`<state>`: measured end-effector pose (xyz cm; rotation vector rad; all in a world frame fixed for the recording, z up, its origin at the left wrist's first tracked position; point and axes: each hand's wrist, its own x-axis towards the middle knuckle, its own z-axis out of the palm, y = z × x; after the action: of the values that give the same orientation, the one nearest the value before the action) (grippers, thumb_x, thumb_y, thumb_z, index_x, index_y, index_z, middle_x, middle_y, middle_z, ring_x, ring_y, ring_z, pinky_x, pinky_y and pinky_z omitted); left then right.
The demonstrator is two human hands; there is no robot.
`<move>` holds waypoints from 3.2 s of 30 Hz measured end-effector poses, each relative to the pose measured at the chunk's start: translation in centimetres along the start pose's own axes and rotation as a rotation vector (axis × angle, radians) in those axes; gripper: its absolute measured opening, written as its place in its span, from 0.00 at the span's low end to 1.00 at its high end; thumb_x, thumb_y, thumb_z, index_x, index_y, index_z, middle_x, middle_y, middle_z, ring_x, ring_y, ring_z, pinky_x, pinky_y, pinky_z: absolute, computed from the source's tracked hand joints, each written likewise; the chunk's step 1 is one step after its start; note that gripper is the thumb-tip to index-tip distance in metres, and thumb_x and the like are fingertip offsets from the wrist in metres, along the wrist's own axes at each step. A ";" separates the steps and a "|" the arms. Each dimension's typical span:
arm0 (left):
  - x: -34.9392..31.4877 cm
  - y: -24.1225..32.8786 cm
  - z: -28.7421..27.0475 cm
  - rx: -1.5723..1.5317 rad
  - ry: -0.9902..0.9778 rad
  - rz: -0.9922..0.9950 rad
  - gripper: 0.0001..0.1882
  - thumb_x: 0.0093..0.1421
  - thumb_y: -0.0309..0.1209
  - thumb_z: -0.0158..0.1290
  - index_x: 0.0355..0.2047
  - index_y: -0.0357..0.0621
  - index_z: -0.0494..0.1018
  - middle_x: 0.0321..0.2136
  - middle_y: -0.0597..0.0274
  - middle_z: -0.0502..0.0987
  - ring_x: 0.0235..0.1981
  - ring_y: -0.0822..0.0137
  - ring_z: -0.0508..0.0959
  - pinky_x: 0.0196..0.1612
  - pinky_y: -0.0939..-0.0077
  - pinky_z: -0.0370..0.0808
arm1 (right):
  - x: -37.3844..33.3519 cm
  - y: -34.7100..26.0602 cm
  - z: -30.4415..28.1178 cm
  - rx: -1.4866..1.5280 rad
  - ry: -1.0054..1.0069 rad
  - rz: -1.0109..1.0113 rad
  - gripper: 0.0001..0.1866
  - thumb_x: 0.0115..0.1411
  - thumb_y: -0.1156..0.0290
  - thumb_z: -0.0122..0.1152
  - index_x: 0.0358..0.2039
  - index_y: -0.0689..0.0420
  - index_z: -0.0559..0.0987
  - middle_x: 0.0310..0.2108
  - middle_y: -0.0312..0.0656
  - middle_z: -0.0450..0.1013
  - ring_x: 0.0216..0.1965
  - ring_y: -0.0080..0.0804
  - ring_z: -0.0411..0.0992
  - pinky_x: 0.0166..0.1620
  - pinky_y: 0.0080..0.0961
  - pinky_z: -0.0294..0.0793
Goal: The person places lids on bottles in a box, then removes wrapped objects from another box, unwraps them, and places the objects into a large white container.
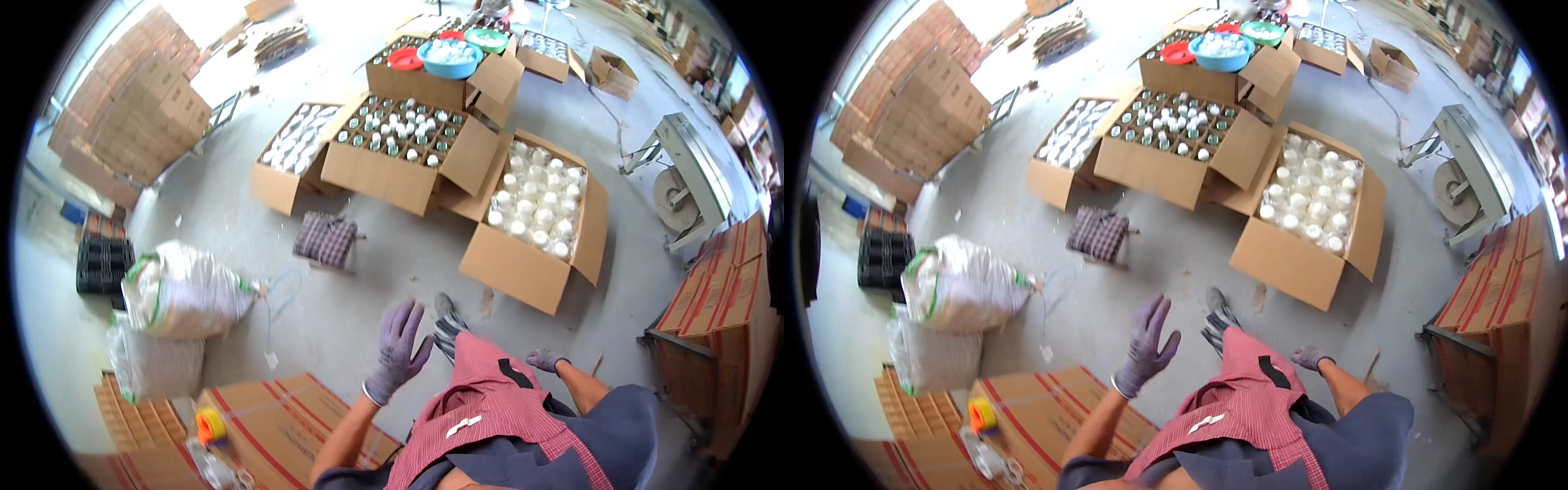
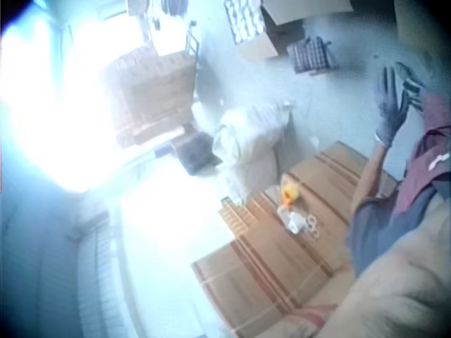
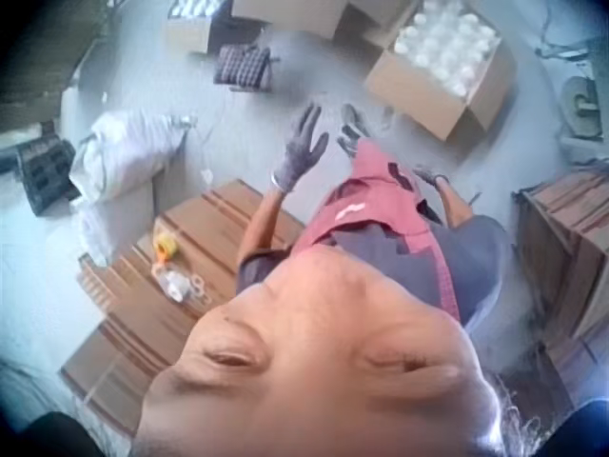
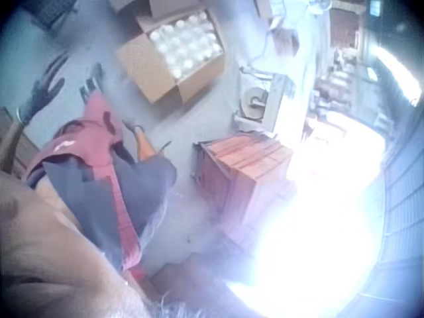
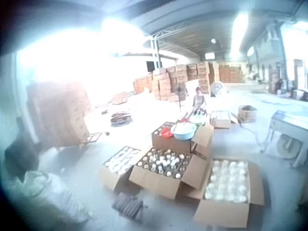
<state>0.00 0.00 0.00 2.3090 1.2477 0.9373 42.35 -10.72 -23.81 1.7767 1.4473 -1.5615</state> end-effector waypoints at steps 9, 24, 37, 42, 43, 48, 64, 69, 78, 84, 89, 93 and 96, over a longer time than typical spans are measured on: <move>-1.1 -17.7 4.3 -0.211 -0.391 -0.804 0.29 0.61 0.43 0.50 0.57 0.37 0.64 0.52 0.38 0.70 0.51 0.42 0.72 0.53 0.57 0.70 | 17.6 -26.4 -18.9 0.075 0.222 -0.323 0.26 0.57 0.52 0.49 0.47 0.59 0.75 0.41 0.55 0.76 0.43 0.48 0.74 0.47 0.40 0.70; 15.9 -47.6 0.9 -0.147 -0.502 -0.852 0.25 0.60 0.47 0.49 0.55 0.51 0.67 0.50 0.37 0.71 0.50 0.43 0.72 0.49 0.53 0.72 | 27.6 -43.7 -28.5 0.091 0.178 0.001 0.44 0.50 0.38 0.52 0.59 0.59 0.65 0.57 0.59 0.64 0.59 0.52 0.63 0.60 0.39 0.63; 26.0 -62.4 4.6 -0.153 -0.699 -1.147 0.38 0.55 0.62 0.49 0.38 0.32 0.75 0.37 0.31 0.76 0.43 0.39 0.76 0.46 0.57 0.72 | 34.2 -51.3 -43.3 0.138 0.153 0.059 0.47 0.48 0.31 0.55 0.56 0.60 0.66 0.54 0.64 0.64 0.54 0.61 0.67 0.55 0.47 0.69; 34.2 -61.7 -0.3 -0.063 -0.595 -1.180 0.37 0.55 0.60 0.52 0.36 0.27 0.75 0.32 0.32 0.77 0.38 0.41 0.78 0.43 0.58 0.73 | 36.8 -52.1 -46.9 -0.041 0.212 -0.069 0.33 0.53 0.40 0.55 0.43 0.59 0.77 0.43 0.60 0.74 0.46 0.50 0.75 0.50 0.39 0.72; 38.4 -59.2 -2.3 -0.161 -0.608 -1.199 0.35 0.55 0.57 0.53 0.36 0.27 0.75 0.32 0.34 0.78 0.37 0.45 0.79 0.43 0.59 0.73 | 37.0 -52.3 -47.0 -0.027 0.184 -0.106 0.31 0.53 0.43 0.56 0.43 0.59 0.77 0.42 0.59 0.75 0.46 0.50 0.75 0.50 0.38 0.72; 44.2 -62.1 -7.4 -0.553 -0.897 -1.194 0.23 0.61 0.42 0.54 0.41 0.29 0.75 0.37 0.56 0.80 0.36 0.66 0.79 0.42 0.73 0.74 | 34.7 -55.7 -51.4 0.117 0.025 -0.454 0.18 0.55 0.61 0.54 0.43 0.56 0.78 0.41 0.56 0.76 0.46 0.46 0.74 0.52 0.34 0.70; 59.3 -79.6 -9.4 -0.754 -1.304 0.002 0.19 0.56 0.38 0.52 0.45 0.44 0.75 0.49 0.52 0.74 0.54 0.48 0.68 0.55 0.58 0.66 | 39.9 -69.4 -49.6 0.307 0.187 -0.294 0.17 0.60 0.62 0.45 0.43 0.55 0.77 0.50 0.49 0.71 0.53 0.46 0.69 0.52 0.34 0.69; 59.0 -80.7 -8.4 -0.547 -1.467 -0.277 0.19 0.62 0.38 0.46 0.50 0.45 0.71 0.46 0.43 0.74 0.48 0.46 0.73 0.51 0.58 0.69 | 40.6 -69.4 -46.4 0.258 0.073 -0.397 0.20 0.63 0.61 0.40 0.45 0.59 0.75 0.52 0.52 0.69 0.54 0.46 0.68 0.53 0.32 0.68; 61.2 -82.3 -13.5 -0.622 -1.488 -0.307 0.23 0.59 0.35 0.47 0.55 0.45 0.69 0.46 0.53 0.76 0.47 0.50 0.75 0.57 0.62 0.67 | 43.5 -72.9 -44.9 -0.063 -0.054 -0.394 0.20 0.64 0.55 0.41 0.52 0.43 0.75 0.53 0.47 0.70 0.55 0.48 0.67 0.56 0.54 0.62; 61.3 -80.2 -12.7 -0.583 -1.375 -0.448 0.22 0.57 0.35 0.48 0.52 0.45 0.70 0.45 0.54 0.76 0.46 0.51 0.75 0.57 0.60 0.67 | 40.3 -63.9 -42.6 0.645 -0.199 -0.233 0.22 0.62 0.58 0.46 0.51 0.54 0.74 0.51 0.50 0.70 0.54 0.46 0.68 0.57 0.42 0.63; 62.9 -79.1 -7.5 -0.457 -1.172 -0.373 0.22 0.55 0.34 0.49 0.50 0.45 0.70 0.44 0.55 0.76 0.46 0.52 0.75 0.56 0.59 0.67 | 38.1 -61.4 -46.5 0.369 -0.365 -0.055 0.20 0.62 0.60 0.47 0.49 0.57 0.74 0.49 0.52 0.71 0.52 0.44 0.70 0.55 0.38 0.66; 64.3 -80.6 -2.5 -0.340 -0.952 -0.148 0.21 0.54 0.34 0.49 0.49 0.45 0.71 0.44 0.55 0.76 0.45 0.52 0.75 0.56 0.58 0.67 | 42.1 -61.3 -50.0 0.193 -0.447 -0.039 0.19 0.62 0.62 0.48 0.47 0.59 0.75 0.47 0.52 0.72 0.51 0.42 0.71 0.54 0.35 0.67; 65.8 -82.4 1.6 -0.246 -0.760 0.056 0.21 0.53 0.33 0.50 0.48 0.45 0.71 0.43 0.56 0.77 0.45 0.53 0.75 0.56 0.57 0.67 | 49.0 -62.0 -51.0 0.080 -0.507 -0.105 0.18 0.62 0.63 0.48 0.46 0.61 0.75 0.45 0.53 0.73 0.50 0.40 0.72 0.53 0.33 0.69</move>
<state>-22.68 100.24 -23.67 2.1726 0.7007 0.1521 8.82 76.99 -29.98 1.2253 1.2519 -1.9648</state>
